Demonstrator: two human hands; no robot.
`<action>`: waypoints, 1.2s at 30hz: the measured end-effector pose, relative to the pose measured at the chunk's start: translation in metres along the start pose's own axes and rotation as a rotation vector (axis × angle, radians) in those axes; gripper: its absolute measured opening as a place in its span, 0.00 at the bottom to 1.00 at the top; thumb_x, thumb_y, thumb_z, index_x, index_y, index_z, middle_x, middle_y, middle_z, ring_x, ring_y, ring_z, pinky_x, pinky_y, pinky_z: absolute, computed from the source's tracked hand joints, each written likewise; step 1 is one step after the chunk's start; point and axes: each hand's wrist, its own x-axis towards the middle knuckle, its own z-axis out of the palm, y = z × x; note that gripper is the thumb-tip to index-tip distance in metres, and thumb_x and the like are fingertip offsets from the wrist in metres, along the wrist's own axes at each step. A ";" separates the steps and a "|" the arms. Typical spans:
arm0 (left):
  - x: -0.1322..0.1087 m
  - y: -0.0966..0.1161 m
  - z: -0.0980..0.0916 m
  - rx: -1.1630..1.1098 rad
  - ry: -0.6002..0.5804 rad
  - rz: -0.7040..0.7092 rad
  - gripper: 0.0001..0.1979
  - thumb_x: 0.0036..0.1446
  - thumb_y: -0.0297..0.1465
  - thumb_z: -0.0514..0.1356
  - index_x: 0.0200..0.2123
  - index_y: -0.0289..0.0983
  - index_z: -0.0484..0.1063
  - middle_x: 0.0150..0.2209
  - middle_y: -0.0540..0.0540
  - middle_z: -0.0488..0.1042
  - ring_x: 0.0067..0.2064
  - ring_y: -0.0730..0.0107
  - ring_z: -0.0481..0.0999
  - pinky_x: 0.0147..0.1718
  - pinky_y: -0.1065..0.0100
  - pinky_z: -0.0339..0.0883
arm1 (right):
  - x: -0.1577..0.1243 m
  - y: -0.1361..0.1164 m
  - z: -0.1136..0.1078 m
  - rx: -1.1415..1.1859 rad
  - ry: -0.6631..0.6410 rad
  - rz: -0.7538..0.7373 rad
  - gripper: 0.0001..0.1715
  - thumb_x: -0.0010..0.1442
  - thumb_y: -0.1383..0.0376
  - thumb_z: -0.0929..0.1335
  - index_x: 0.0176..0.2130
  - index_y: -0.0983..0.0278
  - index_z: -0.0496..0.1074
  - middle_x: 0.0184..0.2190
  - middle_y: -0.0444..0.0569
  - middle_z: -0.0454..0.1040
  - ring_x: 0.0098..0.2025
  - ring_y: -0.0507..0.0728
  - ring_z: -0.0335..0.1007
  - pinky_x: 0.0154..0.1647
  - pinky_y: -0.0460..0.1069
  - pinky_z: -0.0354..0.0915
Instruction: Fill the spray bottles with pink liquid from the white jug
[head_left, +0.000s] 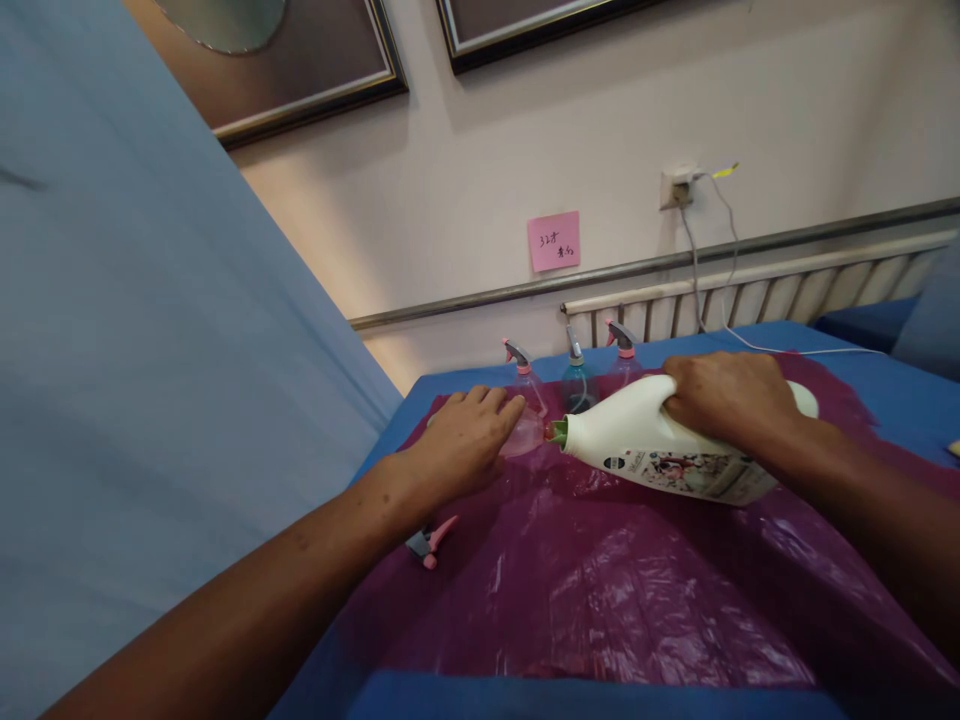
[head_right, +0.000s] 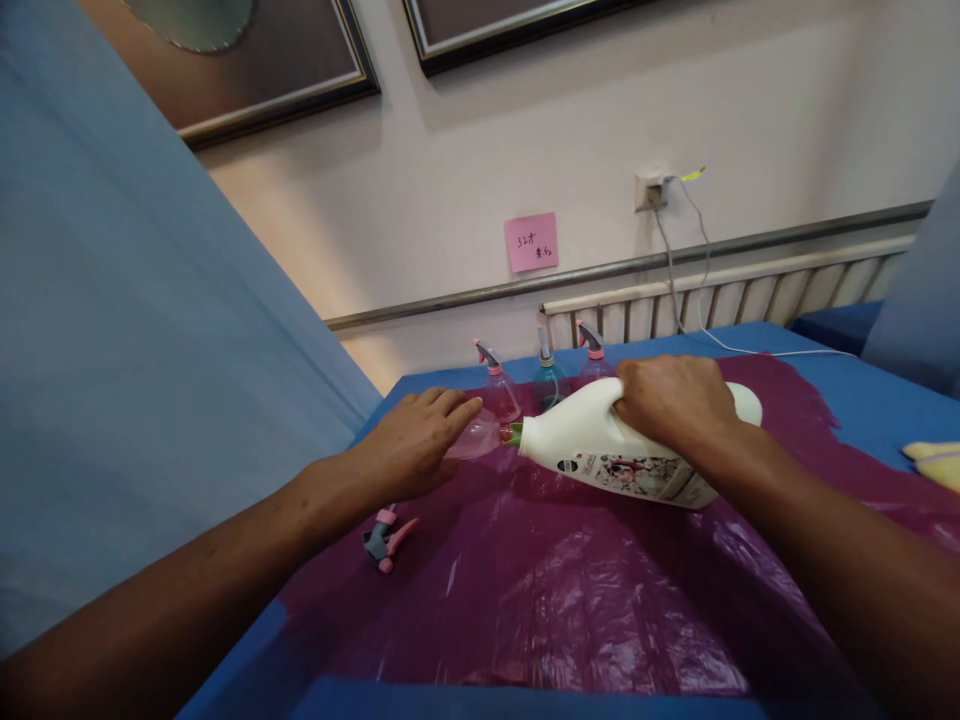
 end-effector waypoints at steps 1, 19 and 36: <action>0.000 0.000 0.001 -0.002 0.007 0.005 0.36 0.62 0.26 0.69 0.72 0.38 0.68 0.70 0.33 0.76 0.65 0.41 0.77 0.58 0.50 0.74 | 0.000 0.000 0.000 -0.003 -0.002 -0.002 0.23 0.72 0.60 0.65 0.54 0.62 0.87 0.46 0.65 0.88 0.49 0.75 0.86 0.43 0.59 0.69; 0.003 0.003 -0.006 0.035 0.006 0.020 0.40 0.61 0.27 0.69 0.75 0.37 0.66 0.67 0.33 0.78 0.63 0.41 0.77 0.54 0.51 0.74 | -0.001 0.002 -0.002 -0.032 -0.003 -0.006 0.22 0.72 0.60 0.66 0.54 0.60 0.86 0.46 0.63 0.88 0.48 0.73 0.85 0.43 0.58 0.67; 0.006 0.007 -0.017 0.022 -0.020 0.014 0.38 0.62 0.26 0.69 0.74 0.36 0.67 0.66 0.32 0.78 0.64 0.40 0.78 0.57 0.49 0.74 | -0.002 0.004 -0.004 -0.032 -0.021 -0.018 0.25 0.72 0.60 0.62 0.54 0.63 0.85 0.47 0.68 0.87 0.49 0.75 0.85 0.40 0.58 0.59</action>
